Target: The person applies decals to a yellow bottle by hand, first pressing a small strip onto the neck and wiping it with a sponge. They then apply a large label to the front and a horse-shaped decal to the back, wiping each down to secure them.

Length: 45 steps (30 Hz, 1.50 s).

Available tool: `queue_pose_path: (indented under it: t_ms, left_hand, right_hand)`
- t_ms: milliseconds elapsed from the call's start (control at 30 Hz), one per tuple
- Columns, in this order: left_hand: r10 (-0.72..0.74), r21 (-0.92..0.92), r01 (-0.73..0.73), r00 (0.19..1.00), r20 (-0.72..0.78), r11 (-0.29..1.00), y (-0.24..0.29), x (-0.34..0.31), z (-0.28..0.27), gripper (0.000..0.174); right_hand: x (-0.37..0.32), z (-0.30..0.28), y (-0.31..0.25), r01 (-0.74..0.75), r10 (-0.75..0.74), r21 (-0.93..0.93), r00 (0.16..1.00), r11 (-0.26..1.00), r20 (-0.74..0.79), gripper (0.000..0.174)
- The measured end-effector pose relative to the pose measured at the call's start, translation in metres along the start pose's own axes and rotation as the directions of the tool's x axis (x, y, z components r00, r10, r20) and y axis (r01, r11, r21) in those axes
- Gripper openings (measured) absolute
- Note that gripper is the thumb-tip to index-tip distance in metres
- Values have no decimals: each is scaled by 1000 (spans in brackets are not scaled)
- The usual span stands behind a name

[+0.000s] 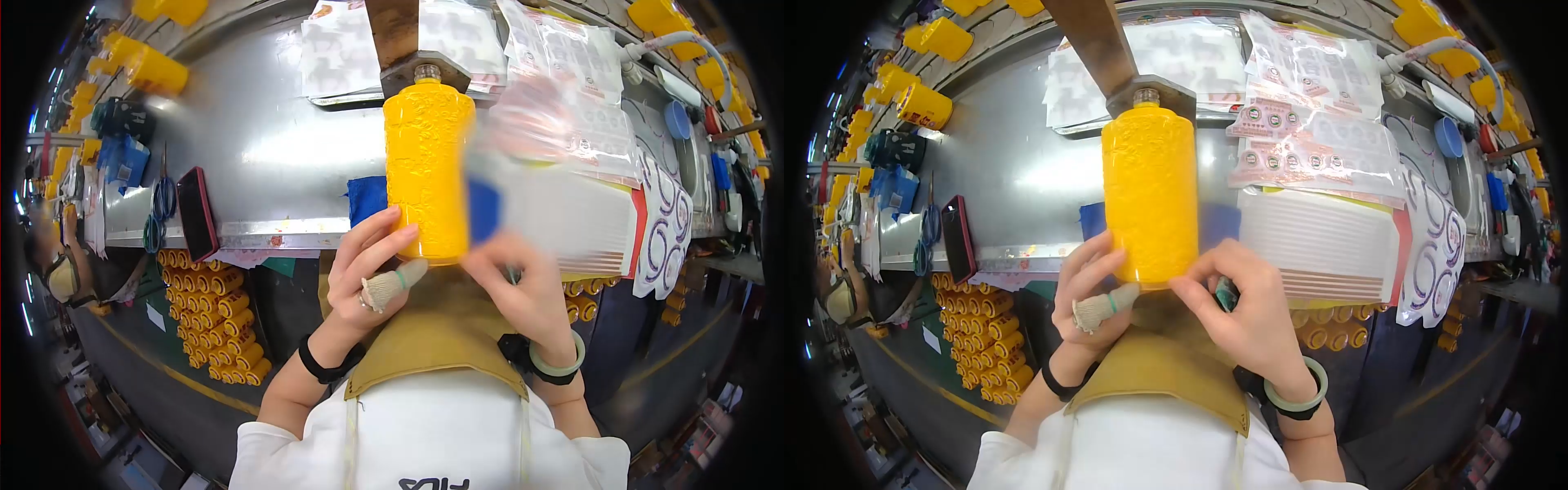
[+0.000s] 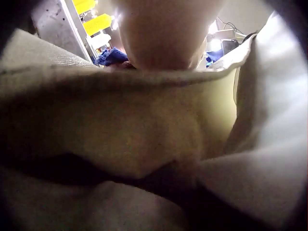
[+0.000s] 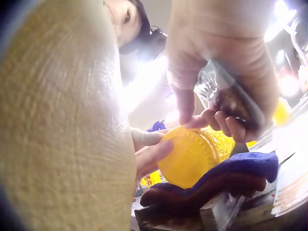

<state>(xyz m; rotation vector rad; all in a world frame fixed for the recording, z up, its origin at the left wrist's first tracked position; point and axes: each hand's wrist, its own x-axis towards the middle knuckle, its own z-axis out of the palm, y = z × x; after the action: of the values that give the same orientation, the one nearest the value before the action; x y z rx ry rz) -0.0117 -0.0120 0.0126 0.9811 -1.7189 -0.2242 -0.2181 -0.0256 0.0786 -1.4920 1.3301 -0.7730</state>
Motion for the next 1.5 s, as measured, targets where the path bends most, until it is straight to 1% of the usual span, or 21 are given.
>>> queue_pose_path:
  t_ms: [33,67,133,267,333,400,467,533,567,600,667,700,767,867,1133,1200,1300,1367,1400,1467,1500]
  left_hand:
    - [-124,-1,124,992,12,992,4,-3,-1,16]
    - [-122,-2,122,992,15,993,4,-2,-3,16]
    - [64,96,-73,994,90,993,4,2,-8,26]
    - [72,131,-91,987,141,987,13,8,-9,27]
    - [39,114,-57,988,152,992,13,11,-8,19]
    - [44,80,-55,990,133,995,8,7,-8,19]
    - [55,43,-61,991,120,997,2,1,-5,19]
    - [-30,22,30,999,24,999,0,-6,-3,31]
    - [-116,-15,116,993,18,993,2,-9,-4,33]
    - [-113,-19,114,993,24,993,2,-8,-4,33]
    - [-43,50,41,998,45,998,3,-5,-5,29]
    - [-39,49,37,998,46,998,2,-5,-5,29]
    - [34,69,-37,999,40,997,1,-5,-5,28]
    - [54,141,-65,996,77,988,0,-8,-9,29]
    - [98,194,-131,980,172,972,3,-2,-14,38]
    - [112,216,-156,972,206,964,2,2,-17,38]
    - [155,238,-218,954,257,946,2,12,-18,32]
    - [253,286,-339,920,299,896,2,21,-17,25]
    - [263,284,-345,920,290,894,2,26,-15,25]
    - [321,264,-426,875,363,865,3,37,-10,22]
    - [315,170,-405,864,393,898,0,43,-7,19]
  right_hand:
    - [0,1,1,-1,1,2,1000,1000,-3,13]
    - [0,2,1,11,-10,3,1000,1000,-13,13]
    - [0,2,1,24,-24,4,999,1000,-25,14]
    - [0,2,0,31,-33,-44,999,999,-26,15]
    - [0,1,-1,37,-39,-52,999,998,-27,15]
    - [0,0,-2,80,-85,-97,996,992,-39,15]
    - [-2,-4,4,46,-51,-66,996,997,-68,15]
    - [-3,-8,8,15,-18,-33,996,999,-92,15]
    - [-4,-9,9,-1,-1,-24,996,1000,-90,14]
    - [-4,-10,9,-17,15,-17,996,1000,-87,14]
    - [-5,-8,8,-18,17,-1,997,1000,-77,14]
    - [-4,-6,8,-13,14,14,998,1000,-65,14]
    - [-4,-4,9,-12,14,31,997,999,-70,15]
    - [-4,-1,9,-13,18,62,997,998,-74,16]
    - [-3,3,11,-33,38,118,998,992,-48,20]
    - [-3,2,15,-71,82,170,995,983,-58,21]
    - [-3,-3,10,-38,53,140,993,989,-103,19]
    - [-4,-2,9,-29,48,154,992,988,-119,18]
    - [-4,-1,8,-18,41,173,991,985,-129,18]
    - [-5,-1,6,-14,38,172,990,985,-138,17]
    - [-5,-1,4,-19,44,178,989,984,-139,17]
